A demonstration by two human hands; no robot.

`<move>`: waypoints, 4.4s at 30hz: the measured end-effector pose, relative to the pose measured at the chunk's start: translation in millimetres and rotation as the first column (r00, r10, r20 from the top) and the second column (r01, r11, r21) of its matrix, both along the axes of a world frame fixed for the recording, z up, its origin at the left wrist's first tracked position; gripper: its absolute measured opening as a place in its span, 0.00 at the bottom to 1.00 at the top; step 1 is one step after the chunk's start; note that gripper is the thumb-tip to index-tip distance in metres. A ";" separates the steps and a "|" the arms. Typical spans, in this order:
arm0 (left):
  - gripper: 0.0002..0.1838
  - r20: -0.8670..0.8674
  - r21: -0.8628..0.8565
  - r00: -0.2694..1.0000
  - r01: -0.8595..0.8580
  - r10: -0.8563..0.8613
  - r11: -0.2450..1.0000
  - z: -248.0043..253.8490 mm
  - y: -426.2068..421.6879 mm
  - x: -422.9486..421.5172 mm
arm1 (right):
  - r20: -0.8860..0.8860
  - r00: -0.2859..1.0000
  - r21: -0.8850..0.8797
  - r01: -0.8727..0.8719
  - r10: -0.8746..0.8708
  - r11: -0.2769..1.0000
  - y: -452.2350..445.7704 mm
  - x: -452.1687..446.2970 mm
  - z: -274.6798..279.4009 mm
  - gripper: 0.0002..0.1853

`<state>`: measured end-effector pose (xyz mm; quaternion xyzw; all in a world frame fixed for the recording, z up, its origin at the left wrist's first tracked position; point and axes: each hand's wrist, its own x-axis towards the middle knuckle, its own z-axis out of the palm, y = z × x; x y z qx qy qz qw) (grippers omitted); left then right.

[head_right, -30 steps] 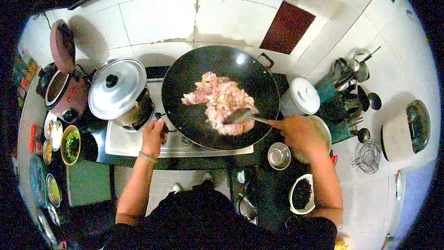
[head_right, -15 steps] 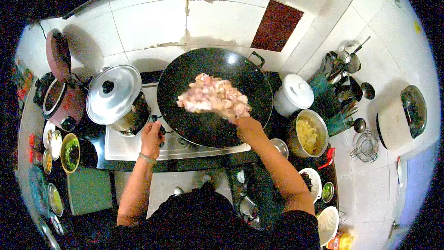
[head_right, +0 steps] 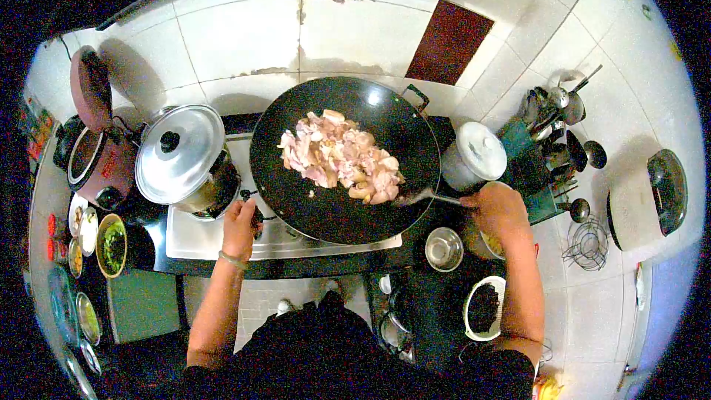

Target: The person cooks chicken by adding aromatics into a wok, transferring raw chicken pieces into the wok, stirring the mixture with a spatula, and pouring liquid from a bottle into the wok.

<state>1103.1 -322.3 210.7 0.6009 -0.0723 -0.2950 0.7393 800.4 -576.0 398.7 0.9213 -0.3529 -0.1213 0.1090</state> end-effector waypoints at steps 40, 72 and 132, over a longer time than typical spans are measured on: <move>0.10 0.052 0.059 0.998 -0.050 0.047 0.997 -3.7 -5.9 -1.8 | 0.322 0.931 0.148 -0.225 0.168 0.963 -59.5 130.4 -132.2 0.18; 0.10 0.055 0.054 0.996 -0.076 0.073 0.996 -4.1 -5.4 -5.8 | 0.010 0.818 0.111 -0.572 0.575 0.812 -16.4 158.6 -84.2 0.18; 0.11 -0.009 0.048 1.000 -0.010 0.010 0.999 1.3 2.6 -14.6 | 0.702 0.708 0.164 -0.266 0.077 0.950 -49.5 93.3 -98.8 0.17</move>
